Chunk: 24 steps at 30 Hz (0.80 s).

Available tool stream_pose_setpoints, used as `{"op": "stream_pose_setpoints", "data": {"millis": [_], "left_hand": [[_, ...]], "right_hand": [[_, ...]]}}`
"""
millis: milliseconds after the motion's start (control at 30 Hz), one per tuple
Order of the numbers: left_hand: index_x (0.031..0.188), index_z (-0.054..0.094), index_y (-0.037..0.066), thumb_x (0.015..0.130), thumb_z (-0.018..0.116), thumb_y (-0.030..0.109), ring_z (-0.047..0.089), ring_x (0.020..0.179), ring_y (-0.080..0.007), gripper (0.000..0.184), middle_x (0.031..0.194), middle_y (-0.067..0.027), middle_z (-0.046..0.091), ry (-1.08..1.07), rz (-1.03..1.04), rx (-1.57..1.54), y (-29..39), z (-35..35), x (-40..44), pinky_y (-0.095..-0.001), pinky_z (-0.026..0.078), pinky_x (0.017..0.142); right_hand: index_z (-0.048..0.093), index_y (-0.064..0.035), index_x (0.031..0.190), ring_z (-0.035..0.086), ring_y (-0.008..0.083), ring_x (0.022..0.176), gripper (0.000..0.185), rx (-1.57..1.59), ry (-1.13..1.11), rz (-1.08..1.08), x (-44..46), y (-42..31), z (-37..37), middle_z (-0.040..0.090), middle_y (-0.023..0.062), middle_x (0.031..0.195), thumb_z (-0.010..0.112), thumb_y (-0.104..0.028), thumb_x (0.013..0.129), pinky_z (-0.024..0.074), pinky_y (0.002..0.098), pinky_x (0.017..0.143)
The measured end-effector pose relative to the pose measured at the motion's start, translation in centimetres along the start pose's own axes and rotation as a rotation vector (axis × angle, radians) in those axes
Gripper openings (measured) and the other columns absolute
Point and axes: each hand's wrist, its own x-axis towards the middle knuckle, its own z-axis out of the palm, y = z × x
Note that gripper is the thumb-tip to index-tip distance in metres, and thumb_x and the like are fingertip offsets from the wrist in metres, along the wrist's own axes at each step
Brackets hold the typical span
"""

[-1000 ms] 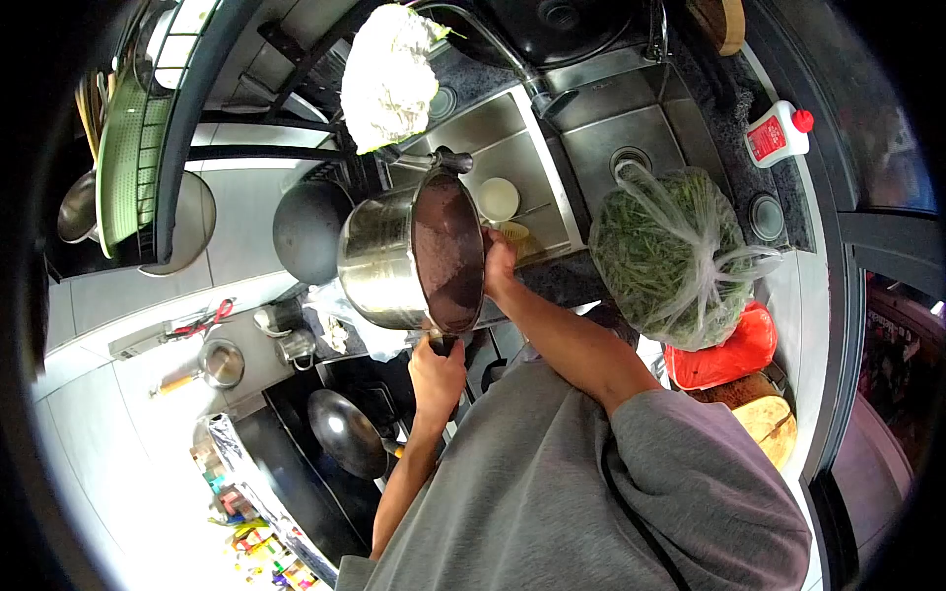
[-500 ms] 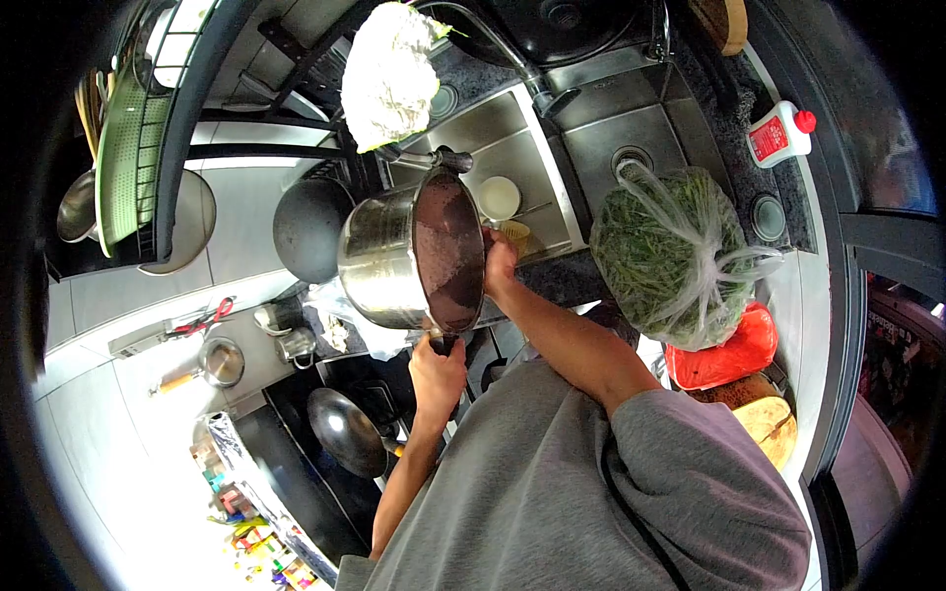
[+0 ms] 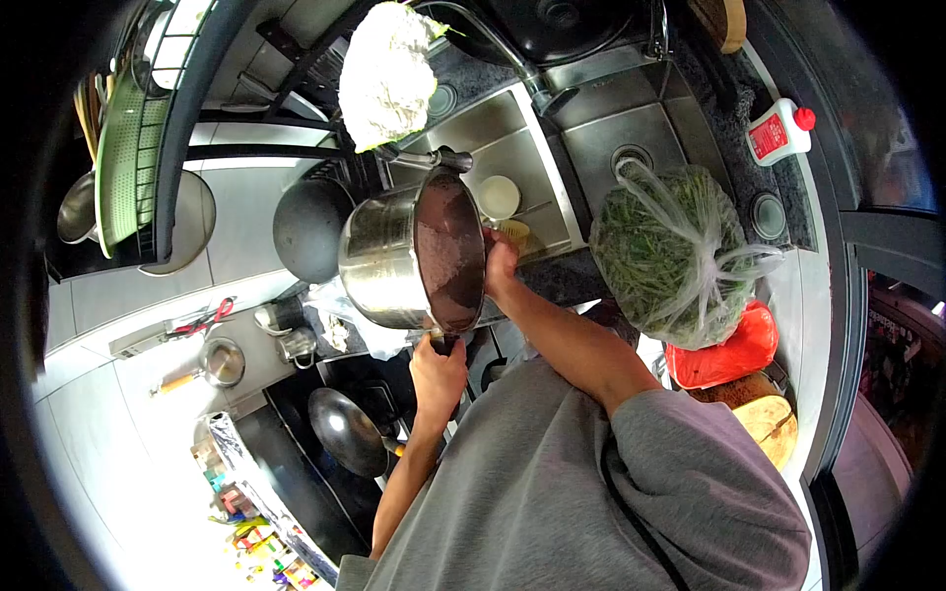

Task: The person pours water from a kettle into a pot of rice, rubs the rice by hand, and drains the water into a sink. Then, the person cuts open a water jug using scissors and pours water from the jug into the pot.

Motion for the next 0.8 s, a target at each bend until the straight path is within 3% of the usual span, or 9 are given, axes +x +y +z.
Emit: {"op": "stream_pose_setpoints", "data": {"millis": [300, 467, 800], "left_hand": [[0.087, 0.058, -0.007, 0.081, 0.069, 0.015, 0.067, 0.079, -0.0433, 0.025, 0.079, -0.0282, 0.065, 0.006, -0.007, -0.006, 0.3, 0.0, -0.1, -0.0443, 0.052, 0.066], [0.096, 0.058, -0.007, 0.081, 0.067, 0.009, 0.065, 0.079, -0.0461, 0.023, 0.081, -0.0300, 0.065, -0.003, 0.025, 0.009, 0.3, 0.0, -0.1, -0.0474, 0.052, 0.065], [0.090, 0.059, -0.006, 0.082, 0.068, 0.015, 0.065, 0.082, -0.0466, 0.025, 0.081, -0.0292, 0.065, 0.026, -0.002, -0.001, 0.0, 0.1, -0.1, -0.0463, 0.051, 0.068]], "right_hand": [[0.063, -0.0071, 0.099, 0.064, 0.0289, 0.080, 0.035, 0.074, -0.001, 0.014, -0.2, 0.0, 0.2, 0.068, 0.0117, 0.091, 0.039, -0.031, 0.092, 0.0521, 0.0426, 0.078], [0.063, -0.0075, 0.097, 0.064, 0.0290, 0.080, 0.034, 0.071, -0.010, 0.024, -1.1, -0.5, 1.0, 0.067, 0.0116, 0.089, 0.040, -0.031, 0.091, 0.0520, 0.0428, 0.077], [0.063, -0.0069, 0.101, 0.063, 0.0280, 0.081, 0.037, 0.055, -0.041, 0.029, -1.5, -0.4, 2.0, 0.067, 0.0106, 0.093, 0.037, -0.032, 0.092, 0.0515, 0.0419, 0.079]]}}
